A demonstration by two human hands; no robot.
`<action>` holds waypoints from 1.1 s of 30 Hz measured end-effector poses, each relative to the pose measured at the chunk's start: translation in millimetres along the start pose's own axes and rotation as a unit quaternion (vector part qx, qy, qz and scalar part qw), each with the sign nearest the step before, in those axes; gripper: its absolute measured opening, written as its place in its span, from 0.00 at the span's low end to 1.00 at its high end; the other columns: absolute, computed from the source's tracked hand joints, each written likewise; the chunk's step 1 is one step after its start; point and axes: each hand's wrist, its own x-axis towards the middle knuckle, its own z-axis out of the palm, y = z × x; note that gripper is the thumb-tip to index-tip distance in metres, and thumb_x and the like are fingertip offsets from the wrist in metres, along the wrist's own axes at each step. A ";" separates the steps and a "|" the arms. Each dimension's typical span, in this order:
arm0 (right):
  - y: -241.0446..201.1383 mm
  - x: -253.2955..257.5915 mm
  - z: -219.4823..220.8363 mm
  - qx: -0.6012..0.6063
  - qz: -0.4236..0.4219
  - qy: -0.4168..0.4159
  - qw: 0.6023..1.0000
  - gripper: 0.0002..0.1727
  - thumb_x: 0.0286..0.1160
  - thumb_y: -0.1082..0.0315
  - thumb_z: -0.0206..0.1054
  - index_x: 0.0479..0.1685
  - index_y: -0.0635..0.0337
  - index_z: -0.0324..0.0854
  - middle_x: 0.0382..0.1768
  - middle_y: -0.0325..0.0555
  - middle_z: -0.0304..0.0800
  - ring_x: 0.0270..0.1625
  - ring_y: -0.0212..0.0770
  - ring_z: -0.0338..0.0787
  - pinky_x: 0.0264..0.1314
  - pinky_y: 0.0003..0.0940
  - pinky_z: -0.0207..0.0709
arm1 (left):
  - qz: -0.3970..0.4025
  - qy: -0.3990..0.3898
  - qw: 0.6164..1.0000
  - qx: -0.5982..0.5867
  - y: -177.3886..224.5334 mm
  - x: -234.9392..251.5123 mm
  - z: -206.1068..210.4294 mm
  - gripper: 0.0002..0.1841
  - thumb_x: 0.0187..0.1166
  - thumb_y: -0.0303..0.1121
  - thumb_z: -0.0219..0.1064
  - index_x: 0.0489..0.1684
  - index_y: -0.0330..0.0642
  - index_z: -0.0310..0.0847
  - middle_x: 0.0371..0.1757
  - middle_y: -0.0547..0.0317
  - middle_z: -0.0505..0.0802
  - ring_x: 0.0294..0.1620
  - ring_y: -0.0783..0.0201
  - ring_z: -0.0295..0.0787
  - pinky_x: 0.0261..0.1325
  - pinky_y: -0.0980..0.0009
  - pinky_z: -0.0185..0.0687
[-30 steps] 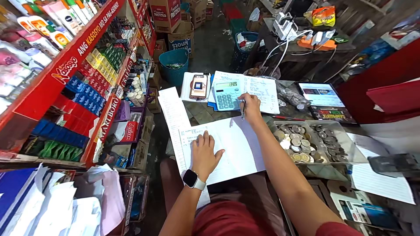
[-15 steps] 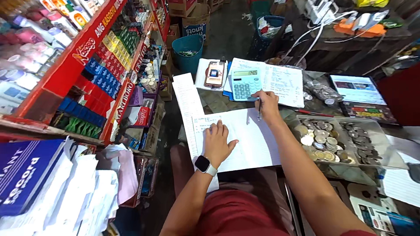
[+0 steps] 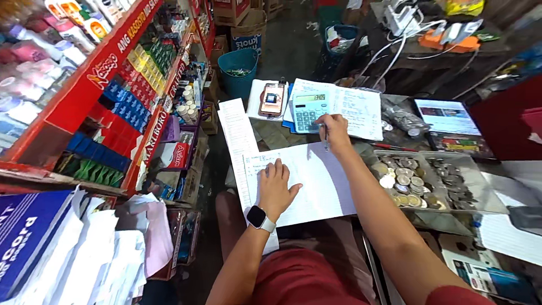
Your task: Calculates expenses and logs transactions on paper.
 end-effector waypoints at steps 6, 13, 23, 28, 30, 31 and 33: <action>-7.2 24.1 8.5 -0.018 -0.044 -0.022 0.999 0.15 0.75 0.81 0.64 0.58 0.66 0.86 0.55 0.68 0.89 0.67 0.76 0.80 0.74 0.73 0.64 | -0.002 -0.007 1.000 0.003 -0.6 0.3 -0.6 0.43 0.85 0.66 0.44 0.86 0.37 0.66 0.92 0.41 0.63 0.89 0.37 0.62 0.81 0.37 0.58; 0.5 -3.1 3.7 -0.044 -0.055 0.008 0.998 0.09 0.75 0.79 0.64 0.48 0.67 0.87 0.45 0.62 0.92 0.62 0.70 0.84 0.75 0.71 0.63 | -0.003 -0.013 1.000 -0.001 -0.2 -0.1 -1.7 0.43 0.86 0.66 0.44 0.87 0.37 0.65 0.92 0.41 0.63 0.89 0.36 0.61 0.81 0.36 0.56; 11.6 -9.3 3.9 -0.031 -0.016 0.020 0.999 0.12 0.76 0.80 0.62 0.54 0.69 0.86 0.50 0.64 0.91 0.64 0.71 0.84 0.76 0.71 0.61 | -0.001 -0.002 1.000 0.001 -2.0 -0.7 1.6 0.43 0.86 0.66 0.45 0.86 0.36 0.66 0.92 0.40 0.64 0.89 0.37 0.62 0.81 0.36 0.56; 22.9 -21.8 3.9 -0.014 -0.010 0.066 0.998 0.18 0.79 0.79 0.56 0.64 0.77 0.79 0.54 0.70 0.90 0.60 0.68 0.89 0.78 0.67 0.65 | -0.002 -0.002 1.000 0.003 -1.8 -0.9 1.6 0.43 0.85 0.66 0.45 0.86 0.36 0.67 0.91 0.40 0.64 0.88 0.37 0.62 0.81 0.36 0.57; 22.0 -23.0 3.9 -0.014 -0.006 0.068 0.998 0.18 0.78 0.78 0.58 0.64 0.76 0.79 0.52 0.69 0.90 0.59 0.67 0.90 0.79 0.66 0.65 | -0.001 0.002 1.000 0.005 -2.2 -0.9 2.6 0.43 0.85 0.66 0.45 0.86 0.36 0.67 0.91 0.40 0.64 0.88 0.36 0.63 0.80 0.36 0.58; 20.5 -22.9 3.6 -0.015 -0.005 0.072 0.997 0.17 0.78 0.77 0.59 0.63 0.76 0.79 0.50 0.68 0.91 0.58 0.67 0.90 0.78 0.66 0.65 | -0.001 0.003 1.000 0.006 -2.3 -1.1 3.3 0.43 0.85 0.66 0.45 0.86 0.36 0.67 0.91 0.40 0.65 0.88 0.36 0.63 0.80 0.36 0.58; 11.4 -23.7 4.2 -0.009 -0.007 0.104 0.994 0.14 0.83 0.71 0.61 0.54 0.76 0.82 0.39 0.65 0.91 0.48 0.66 0.92 0.72 0.67 0.71 | -0.003 0.004 1.000 0.006 -2.5 -1.4 4.3 0.43 0.85 0.66 0.45 0.86 0.36 0.67 0.91 0.40 0.64 0.88 0.37 0.63 0.81 0.36 0.57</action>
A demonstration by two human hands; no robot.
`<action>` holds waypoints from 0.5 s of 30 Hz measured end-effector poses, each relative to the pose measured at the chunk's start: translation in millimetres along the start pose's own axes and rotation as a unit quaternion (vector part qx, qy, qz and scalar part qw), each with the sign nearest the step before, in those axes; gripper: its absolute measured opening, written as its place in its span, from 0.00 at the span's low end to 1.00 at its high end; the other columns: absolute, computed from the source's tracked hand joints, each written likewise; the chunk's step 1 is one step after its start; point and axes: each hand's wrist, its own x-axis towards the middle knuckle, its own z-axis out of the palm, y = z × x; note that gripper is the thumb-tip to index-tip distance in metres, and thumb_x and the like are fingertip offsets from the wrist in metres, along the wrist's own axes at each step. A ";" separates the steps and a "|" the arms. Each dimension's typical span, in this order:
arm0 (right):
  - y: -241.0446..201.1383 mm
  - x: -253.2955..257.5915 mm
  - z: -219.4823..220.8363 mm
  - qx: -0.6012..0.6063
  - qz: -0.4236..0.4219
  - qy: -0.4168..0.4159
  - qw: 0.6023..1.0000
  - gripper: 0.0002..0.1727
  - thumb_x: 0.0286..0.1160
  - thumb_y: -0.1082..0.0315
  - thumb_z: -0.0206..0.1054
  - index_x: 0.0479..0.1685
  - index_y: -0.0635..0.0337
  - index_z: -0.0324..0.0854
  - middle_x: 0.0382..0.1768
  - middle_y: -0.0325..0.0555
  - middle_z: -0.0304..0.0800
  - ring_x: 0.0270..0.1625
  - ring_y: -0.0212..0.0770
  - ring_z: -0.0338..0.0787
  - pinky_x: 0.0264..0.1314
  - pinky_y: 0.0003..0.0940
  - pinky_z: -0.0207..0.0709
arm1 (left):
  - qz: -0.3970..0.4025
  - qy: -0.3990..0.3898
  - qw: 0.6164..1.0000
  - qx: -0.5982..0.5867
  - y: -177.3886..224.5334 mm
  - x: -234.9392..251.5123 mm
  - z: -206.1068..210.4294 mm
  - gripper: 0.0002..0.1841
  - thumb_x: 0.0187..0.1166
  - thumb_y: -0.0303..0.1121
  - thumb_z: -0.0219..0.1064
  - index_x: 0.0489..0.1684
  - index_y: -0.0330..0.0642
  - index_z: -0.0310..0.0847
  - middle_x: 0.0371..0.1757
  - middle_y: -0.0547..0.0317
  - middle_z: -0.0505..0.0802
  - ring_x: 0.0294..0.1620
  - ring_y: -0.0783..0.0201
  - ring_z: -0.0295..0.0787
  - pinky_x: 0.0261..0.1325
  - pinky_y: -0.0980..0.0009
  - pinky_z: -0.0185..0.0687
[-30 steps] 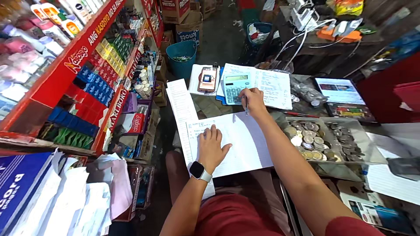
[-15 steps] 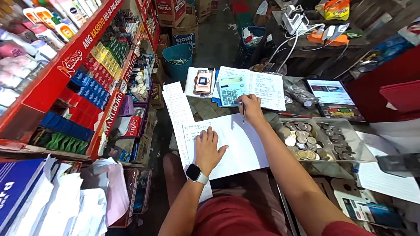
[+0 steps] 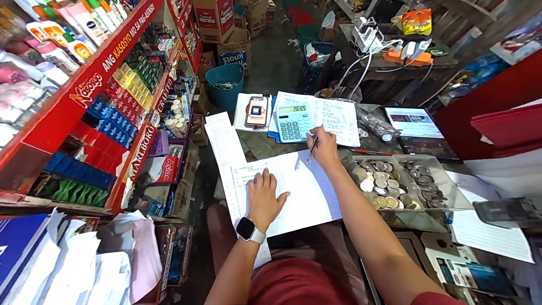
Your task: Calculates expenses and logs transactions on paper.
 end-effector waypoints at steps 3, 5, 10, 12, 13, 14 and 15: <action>-34.1 -8.3 2.0 0.110 0.019 0.005 0.994 0.18 0.92 0.65 0.54 0.50 0.75 0.82 0.34 0.61 0.92 0.40 0.56 0.93 0.56 0.56 0.82 | 0.001 0.003 1.000 -0.008 0.3 -0.2 -0.5 0.43 0.86 0.65 0.45 0.86 0.35 0.67 0.91 0.40 0.64 0.88 0.36 0.62 0.81 0.36 0.57; -54.9 -15.4 6.7 0.224 0.038 -0.080 0.971 0.24 0.95 0.61 0.46 0.63 0.71 0.83 0.46 0.61 0.89 0.45 0.47 0.91 0.54 0.43 0.85 | 0.006 0.008 1.000 -0.010 0.3 -0.2 -0.4 0.43 0.86 0.65 0.45 0.85 0.35 0.67 0.91 0.40 0.65 0.88 0.36 0.63 0.80 0.36 0.58; -81.7 -17.4 29.4 0.375 0.121 -0.189 0.900 0.10 0.82 0.76 0.60 0.57 0.70 0.80 0.37 0.49 0.83 0.31 0.36 0.84 0.37 0.31 0.83 | 0.012 0.018 1.000 -0.011 1.1 -0.7 -2.1 0.42 0.86 0.64 0.46 0.84 0.34 0.69 0.90 0.39 0.67 0.87 0.36 0.65 0.78 0.36 0.60; -88.2 -17.8 40.0 0.438 0.167 -0.175 0.866 0.08 0.76 0.80 0.68 0.45 0.65 0.72 0.27 0.43 0.83 0.22 0.34 0.88 0.31 0.31 0.89 | 0.014 0.017 1.000 -0.012 1.2 -0.3 -2.0 0.42 0.86 0.64 0.47 0.84 0.34 0.68 0.90 0.39 0.66 0.87 0.36 0.65 0.79 0.36 0.59; -89.1 -18.8 46.4 0.450 0.179 -0.167 0.859 0.11 0.74 0.79 0.71 0.39 0.62 0.70 0.21 0.41 0.83 0.18 0.33 0.86 0.26 0.30 0.88 | 0.015 0.019 1.000 -0.017 1.0 -0.1 -1.8 0.42 0.86 0.64 0.47 0.84 0.34 0.69 0.90 0.39 0.67 0.87 0.35 0.65 0.79 0.36 0.59; -88.3 -19.8 52.0 0.447 0.184 -0.163 0.860 0.13 0.74 0.78 0.72 0.33 0.61 0.69 0.17 0.40 0.82 0.15 0.32 0.85 0.23 0.28 0.85 | 0.015 0.018 1.000 -0.021 0.9 0.1 -1.6 0.42 0.86 0.64 0.47 0.84 0.34 0.69 0.90 0.40 0.66 0.87 0.36 0.64 0.79 0.36 0.59; -86.6 -21.1 55.9 0.427 0.180 -0.167 0.870 0.14 0.76 0.76 0.72 0.29 0.61 0.69 0.15 0.39 0.81 0.14 0.31 0.83 0.22 0.26 0.83 | 0.015 0.017 0.999 -0.022 1.0 0.3 -1.5 0.42 0.86 0.64 0.47 0.84 0.34 0.69 0.90 0.40 0.66 0.87 0.36 0.64 0.79 0.36 0.59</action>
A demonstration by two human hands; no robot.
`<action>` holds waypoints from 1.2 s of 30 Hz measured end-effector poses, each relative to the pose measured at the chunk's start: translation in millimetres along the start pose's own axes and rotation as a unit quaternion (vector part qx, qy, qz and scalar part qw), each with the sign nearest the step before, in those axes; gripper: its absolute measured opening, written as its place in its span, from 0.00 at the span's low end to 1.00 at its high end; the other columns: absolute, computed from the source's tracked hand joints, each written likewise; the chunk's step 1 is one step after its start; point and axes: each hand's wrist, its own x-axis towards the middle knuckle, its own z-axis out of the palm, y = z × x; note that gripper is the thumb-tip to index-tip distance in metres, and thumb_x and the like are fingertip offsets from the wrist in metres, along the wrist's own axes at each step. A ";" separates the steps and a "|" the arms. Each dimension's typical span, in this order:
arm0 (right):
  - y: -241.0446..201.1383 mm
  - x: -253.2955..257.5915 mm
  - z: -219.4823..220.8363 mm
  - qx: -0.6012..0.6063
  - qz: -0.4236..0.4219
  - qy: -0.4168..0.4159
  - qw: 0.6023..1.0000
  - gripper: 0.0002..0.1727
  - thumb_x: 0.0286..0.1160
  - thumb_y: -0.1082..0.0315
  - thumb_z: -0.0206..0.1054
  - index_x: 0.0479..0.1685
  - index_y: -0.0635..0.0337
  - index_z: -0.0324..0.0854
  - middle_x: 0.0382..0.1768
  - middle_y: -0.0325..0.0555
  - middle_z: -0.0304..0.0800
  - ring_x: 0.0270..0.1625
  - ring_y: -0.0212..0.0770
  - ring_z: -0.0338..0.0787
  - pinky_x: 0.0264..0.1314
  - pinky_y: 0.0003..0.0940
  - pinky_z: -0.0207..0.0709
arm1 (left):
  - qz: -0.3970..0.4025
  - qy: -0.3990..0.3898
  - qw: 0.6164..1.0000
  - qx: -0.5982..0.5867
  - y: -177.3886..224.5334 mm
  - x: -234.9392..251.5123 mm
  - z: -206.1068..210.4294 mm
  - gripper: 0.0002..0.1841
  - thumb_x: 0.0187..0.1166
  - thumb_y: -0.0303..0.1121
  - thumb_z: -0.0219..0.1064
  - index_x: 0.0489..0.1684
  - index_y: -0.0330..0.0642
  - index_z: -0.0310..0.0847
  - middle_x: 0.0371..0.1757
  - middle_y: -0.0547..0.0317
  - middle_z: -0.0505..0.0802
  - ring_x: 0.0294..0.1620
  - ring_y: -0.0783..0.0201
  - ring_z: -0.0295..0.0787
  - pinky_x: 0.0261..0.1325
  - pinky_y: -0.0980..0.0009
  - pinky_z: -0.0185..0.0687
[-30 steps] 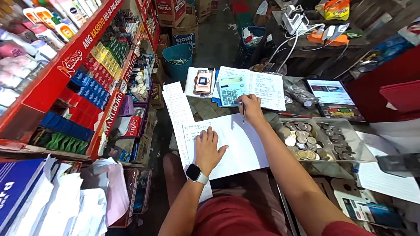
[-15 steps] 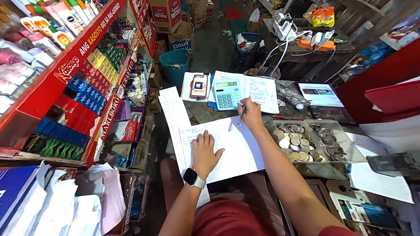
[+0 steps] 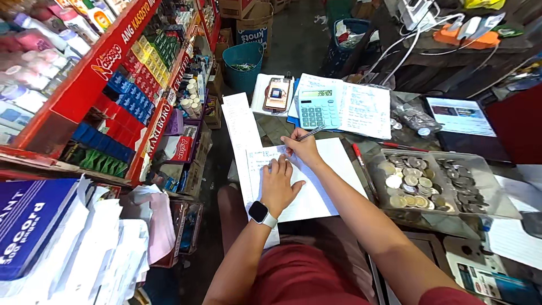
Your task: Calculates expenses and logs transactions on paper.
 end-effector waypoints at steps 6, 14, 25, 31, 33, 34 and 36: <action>11.0 -1.8 -2.7 -0.117 -0.039 0.033 0.992 0.16 0.79 0.75 0.64 0.22 0.61 0.66 0.15 0.40 0.70 0.16 0.31 0.74 0.23 0.27 0.74 | -0.001 0.008 1.000 0.004 0.9 -1.6 0.5 0.42 0.85 0.64 0.48 0.83 0.34 0.70 0.89 0.39 0.69 0.87 0.37 0.65 0.78 0.36 0.60; 17.2 -3.3 -1.1 -0.137 -0.085 0.033 0.986 0.18 0.76 0.76 0.65 0.18 0.59 0.64 0.16 0.40 0.69 0.17 0.31 0.71 0.23 0.25 0.69 | -0.004 -0.001 1.000 0.017 1.8 -1.7 -0.6 0.42 0.86 0.65 0.46 0.85 0.35 0.68 0.89 0.40 0.68 0.87 0.37 0.65 0.79 0.36 0.59; 17.3 -4.4 -0.3 -0.140 -0.102 0.037 0.984 0.18 0.75 0.77 0.63 0.17 0.58 0.63 0.15 0.38 0.64 0.17 0.30 0.66 0.22 0.24 0.62 | -0.001 -0.001 1.000 0.024 1.4 -2.8 -0.9 0.42 0.86 0.64 0.46 0.85 0.35 0.68 0.89 0.40 0.69 0.87 0.37 0.66 0.78 0.37 0.60; 20.5 -2.5 -2.5 -0.132 -0.095 0.045 0.986 0.17 0.77 0.75 0.63 0.18 0.59 0.64 0.15 0.40 0.68 0.16 0.31 0.71 0.22 0.27 0.70 | -0.002 0.008 1.000 0.010 0.7 -2.4 0.7 0.42 0.85 0.64 0.48 0.83 0.34 0.70 0.89 0.39 0.69 0.86 0.36 0.66 0.78 0.36 0.60; 19.0 -3.0 -2.3 -0.118 -0.086 0.061 0.987 0.17 0.76 0.76 0.62 0.18 0.57 0.63 0.14 0.38 0.64 0.15 0.30 0.67 0.21 0.25 0.66 | -0.002 0.000 1.000 0.010 0.7 -2.1 -0.7 0.42 0.86 0.64 0.48 0.84 0.34 0.69 0.89 0.39 0.68 0.87 0.37 0.65 0.79 0.36 0.60; 18.3 -3.5 -2.0 -0.116 -0.084 0.064 0.988 0.17 0.76 0.76 0.62 0.18 0.57 0.63 0.14 0.37 0.63 0.15 0.29 0.67 0.21 0.24 0.65 | -0.003 -0.002 1.000 0.012 0.6 -2.2 -0.9 0.42 0.86 0.64 0.47 0.84 0.34 0.68 0.89 0.39 0.68 0.87 0.37 0.65 0.79 0.36 0.59; 18.6 -3.4 -1.5 -0.109 -0.079 0.065 0.989 0.17 0.76 0.76 0.62 0.18 0.56 0.62 0.13 0.36 0.63 0.15 0.29 0.66 0.21 0.24 0.64 | -0.003 -0.004 1.000 0.014 0.4 -2.5 -1.0 0.42 0.86 0.64 0.47 0.84 0.34 0.69 0.89 0.39 0.68 0.87 0.37 0.65 0.79 0.37 0.59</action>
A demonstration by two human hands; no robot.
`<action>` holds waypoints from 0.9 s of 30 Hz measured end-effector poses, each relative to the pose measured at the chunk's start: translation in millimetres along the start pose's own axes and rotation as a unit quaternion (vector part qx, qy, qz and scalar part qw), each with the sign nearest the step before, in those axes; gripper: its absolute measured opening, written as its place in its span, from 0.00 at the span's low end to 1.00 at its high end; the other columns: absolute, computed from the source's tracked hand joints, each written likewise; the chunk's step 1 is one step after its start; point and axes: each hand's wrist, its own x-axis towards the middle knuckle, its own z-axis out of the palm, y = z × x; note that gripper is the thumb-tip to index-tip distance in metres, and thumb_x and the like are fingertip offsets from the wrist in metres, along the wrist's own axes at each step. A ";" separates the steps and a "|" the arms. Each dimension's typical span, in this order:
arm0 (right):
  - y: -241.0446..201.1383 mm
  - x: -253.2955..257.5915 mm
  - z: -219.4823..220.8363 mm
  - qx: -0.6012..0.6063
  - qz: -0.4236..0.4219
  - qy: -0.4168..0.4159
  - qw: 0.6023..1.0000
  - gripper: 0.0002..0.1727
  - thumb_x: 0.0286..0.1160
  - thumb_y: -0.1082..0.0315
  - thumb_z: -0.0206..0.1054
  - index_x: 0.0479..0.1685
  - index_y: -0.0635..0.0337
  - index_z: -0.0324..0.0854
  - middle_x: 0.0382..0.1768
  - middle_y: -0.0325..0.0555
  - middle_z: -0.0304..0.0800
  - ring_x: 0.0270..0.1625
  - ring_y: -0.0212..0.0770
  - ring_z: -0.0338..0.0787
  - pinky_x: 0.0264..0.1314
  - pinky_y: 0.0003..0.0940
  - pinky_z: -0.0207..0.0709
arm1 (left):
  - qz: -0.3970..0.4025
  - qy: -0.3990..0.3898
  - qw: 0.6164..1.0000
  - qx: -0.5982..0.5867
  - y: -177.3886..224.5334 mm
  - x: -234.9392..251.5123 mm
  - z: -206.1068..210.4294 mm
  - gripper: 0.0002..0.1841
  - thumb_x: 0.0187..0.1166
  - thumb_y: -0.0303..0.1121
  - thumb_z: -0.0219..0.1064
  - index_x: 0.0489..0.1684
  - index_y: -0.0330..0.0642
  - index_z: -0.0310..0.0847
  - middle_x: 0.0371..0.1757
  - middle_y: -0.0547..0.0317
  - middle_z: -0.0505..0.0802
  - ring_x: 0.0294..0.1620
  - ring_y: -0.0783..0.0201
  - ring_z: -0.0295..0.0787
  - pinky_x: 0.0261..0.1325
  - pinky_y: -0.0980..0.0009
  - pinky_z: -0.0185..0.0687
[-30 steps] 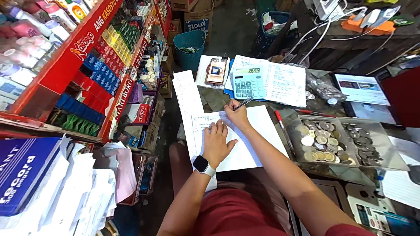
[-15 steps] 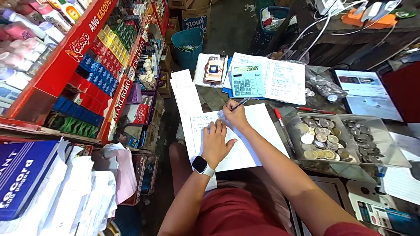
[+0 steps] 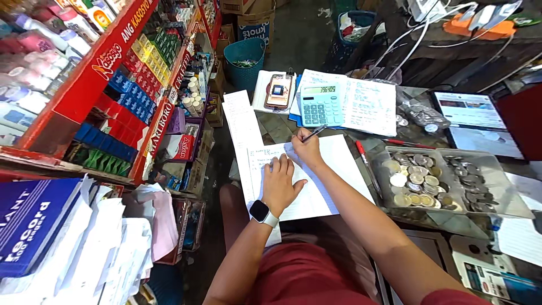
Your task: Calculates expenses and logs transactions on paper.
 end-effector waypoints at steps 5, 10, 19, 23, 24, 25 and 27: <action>-1.1 0.7 1.3 -0.033 -0.029 -0.017 0.999 0.17 0.74 0.77 0.62 0.17 0.59 0.63 0.17 0.38 0.63 0.20 0.30 0.64 0.24 0.25 0.59 | -0.001 -0.010 1.000 -0.001 0.8 1.3 -2.2 0.42 0.86 0.64 0.47 0.85 0.36 0.67 0.90 0.41 0.67 0.88 0.38 0.63 0.80 0.38 0.58; 1.6 4.4 -4.6 0.039 0.036 0.010 0.999 0.17 0.75 0.77 0.62 0.19 0.56 0.62 0.13 0.35 0.64 0.14 0.29 0.68 0.21 0.26 0.68 | -0.002 -0.018 1.000 0.000 1.1 2.3 -1.5 0.43 0.86 0.64 0.45 0.86 0.34 0.65 0.91 0.40 0.65 0.89 0.37 0.62 0.81 0.37 0.57; -3.1 24.4 -52.9 -0.251 -0.154 0.020 0.956 0.18 0.90 0.65 0.56 0.61 0.74 0.82 0.53 0.66 0.88 0.57 0.59 0.90 0.65 0.53 0.83 | -0.003 0.001 1.000 0.006 -1.7 0.2 4.1 0.44 0.86 0.66 0.45 0.87 0.35 0.64 0.91 0.41 0.65 0.89 0.38 0.61 0.82 0.38 0.57; -0.6 77.4 -90.7 -0.338 -0.076 0.081 0.935 0.20 0.91 0.65 0.56 0.66 0.77 0.77 0.61 0.76 0.84 0.71 0.73 0.81 0.78 0.62 0.69 | -0.007 -0.012 1.000 0.001 -1.8 0.2 3.5 0.44 0.86 0.66 0.44 0.88 0.35 0.63 0.92 0.41 0.64 0.90 0.37 0.59 0.83 0.36 0.54; 1.8 84.4 -95.9 -0.356 -0.072 0.058 0.930 0.21 0.89 0.64 0.58 0.66 0.77 0.77 0.63 0.76 0.82 0.74 0.74 0.78 0.81 0.62 0.67 | -0.009 -0.013 1.000 0.001 -1.8 0.2 3.5 0.44 0.85 0.66 0.44 0.88 0.36 0.63 0.92 0.41 0.63 0.90 0.37 0.59 0.84 0.36 0.54; 4.9 89.1 -99.2 -0.374 -0.070 0.032 0.924 0.21 0.89 0.63 0.60 0.66 0.75 0.77 0.65 0.76 0.82 0.76 0.74 0.76 0.81 0.63 0.66 | -0.010 -0.015 1.000 0.001 -1.8 0.2 3.6 0.44 0.85 0.66 0.44 0.89 0.36 0.62 0.92 0.41 0.63 0.90 0.37 0.59 0.83 0.37 0.54; 10.7 93.4 -101.8 -0.402 -0.066 -0.009 0.913 0.21 0.90 0.60 0.60 0.64 0.73 0.79 0.64 0.74 0.84 0.76 0.74 0.76 0.79 0.67 0.66 | -0.009 -0.015 1.000 0.003 -1.7 0.2 3.7 0.44 0.85 0.66 0.44 0.89 0.35 0.62 0.92 0.41 0.63 0.90 0.37 0.59 0.83 0.37 0.55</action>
